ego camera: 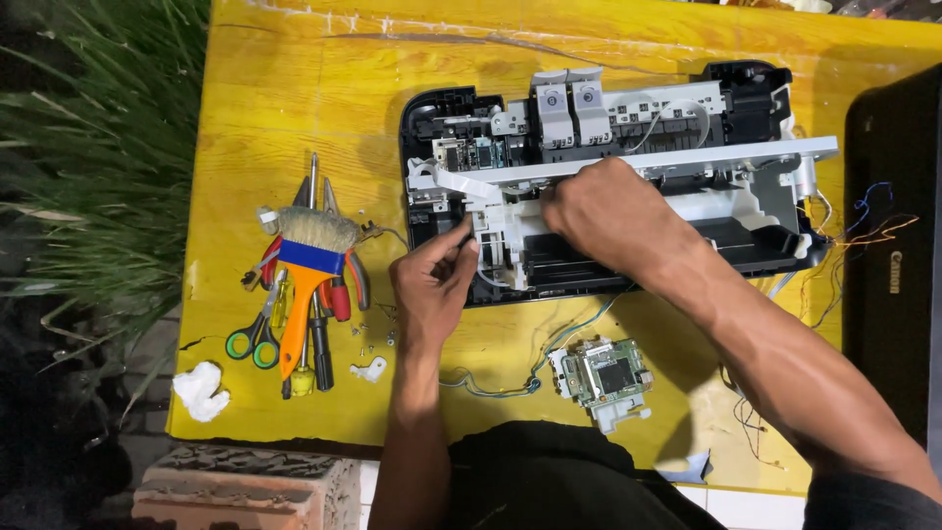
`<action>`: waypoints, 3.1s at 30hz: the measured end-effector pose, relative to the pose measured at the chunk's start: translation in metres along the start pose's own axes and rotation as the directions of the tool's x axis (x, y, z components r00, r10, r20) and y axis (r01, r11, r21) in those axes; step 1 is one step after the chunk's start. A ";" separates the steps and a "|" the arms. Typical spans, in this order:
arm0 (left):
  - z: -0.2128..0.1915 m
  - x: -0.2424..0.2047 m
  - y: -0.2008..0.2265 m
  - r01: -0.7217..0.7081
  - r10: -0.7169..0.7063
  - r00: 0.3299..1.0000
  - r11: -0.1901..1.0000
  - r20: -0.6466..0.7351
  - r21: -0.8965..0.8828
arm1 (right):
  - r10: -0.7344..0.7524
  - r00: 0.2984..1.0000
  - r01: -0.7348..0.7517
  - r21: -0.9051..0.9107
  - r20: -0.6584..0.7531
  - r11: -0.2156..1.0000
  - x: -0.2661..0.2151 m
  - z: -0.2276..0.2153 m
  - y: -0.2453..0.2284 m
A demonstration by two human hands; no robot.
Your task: The person cleans a small white plastic component with a brush and then reassembles it into the internal mechanism of a disassembled printer. They carefully align the part with the printer's carriage and secure it in place.
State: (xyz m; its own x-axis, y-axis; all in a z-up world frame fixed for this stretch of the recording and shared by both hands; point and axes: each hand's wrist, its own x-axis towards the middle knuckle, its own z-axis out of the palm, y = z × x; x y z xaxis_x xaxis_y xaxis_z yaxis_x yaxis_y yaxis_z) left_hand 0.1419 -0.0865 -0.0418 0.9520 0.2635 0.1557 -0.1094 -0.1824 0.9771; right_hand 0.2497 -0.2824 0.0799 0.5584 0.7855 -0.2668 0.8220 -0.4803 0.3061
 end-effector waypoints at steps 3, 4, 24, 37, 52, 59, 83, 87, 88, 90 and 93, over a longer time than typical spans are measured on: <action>-0.001 0.001 0.005 0.000 0.001 1.000 1.000 0.016 -0.002 | -0.003 1.000 0.002 0.057 0.019 0.998 0.004 0.001 0.003; -0.001 0.002 0.006 0.002 -0.002 1.000 1.000 0.013 -0.003 | -0.007 1.000 0.006 0.056 0.020 0.998 0.004 0.001 0.003; 0.001 -0.001 0.007 -0.096 0.096 0.995 0.995 -0.020 -0.004 | 0.069 0.996 -0.062 0.115 -0.060 0.991 0.002 0.025 -0.003; -0.001 0.002 0.012 -0.114 0.114 0.993 0.993 -0.022 0.021 | 0.008 0.989 0.002 0.072 -0.146 0.997 0.009 0.019 -0.003; -0.002 0.001 0.016 -0.114 0.114 0.993 0.992 -0.007 0.050 | 0.125 0.988 -0.109 0.167 -0.090 0.980 0.007 0.031 0.000; -0.001 -0.002 0.008 -0.111 0.111 0.994 0.993 -0.007 0.051 | 0.113 0.990 -0.100 0.150 -0.080 0.984 0.000 0.019 -0.002; 0.003 0.003 -0.001 -0.160 0.195 0.964 0.969 -0.183 0.190 | 0.212 0.968 -0.201 0.088 -0.134 0.976 -0.011 0.015 -0.011; 0.010 0.002 0.007 -0.176 0.237 0.947 0.948 -0.216 0.266 | 0.294 0.943 -0.257 0.220 -0.154 0.941 -0.025 -0.010 -0.015; 0.011 0.003 0.006 -0.175 0.236 0.947 0.947 -0.216 0.269 | 0.292 0.944 -0.255 0.222 -0.154 0.941 -0.026 -0.003 -0.013; 0.015 0.004 0.005 -0.202 0.265 0.944 0.936 -0.198 0.289 | 0.348 0.877 -0.263 0.276 -0.331 0.925 -0.029 0.011 -0.009; 0.016 0.004 0.008 -0.202 0.258 0.950 0.937 -0.176 0.284 | 0.369 0.794 -0.303 0.212 -0.483 0.929 -0.024 0.013 0.001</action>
State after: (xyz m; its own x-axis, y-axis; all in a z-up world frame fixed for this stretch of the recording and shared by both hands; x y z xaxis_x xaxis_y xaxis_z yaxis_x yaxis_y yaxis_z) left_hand 0.1496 -0.1016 -0.0359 0.8258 0.3699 0.4256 -0.2137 -0.4932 0.8433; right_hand 0.2382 -0.3066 0.0751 0.6925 0.6349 0.3426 0.6182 -0.7670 0.1719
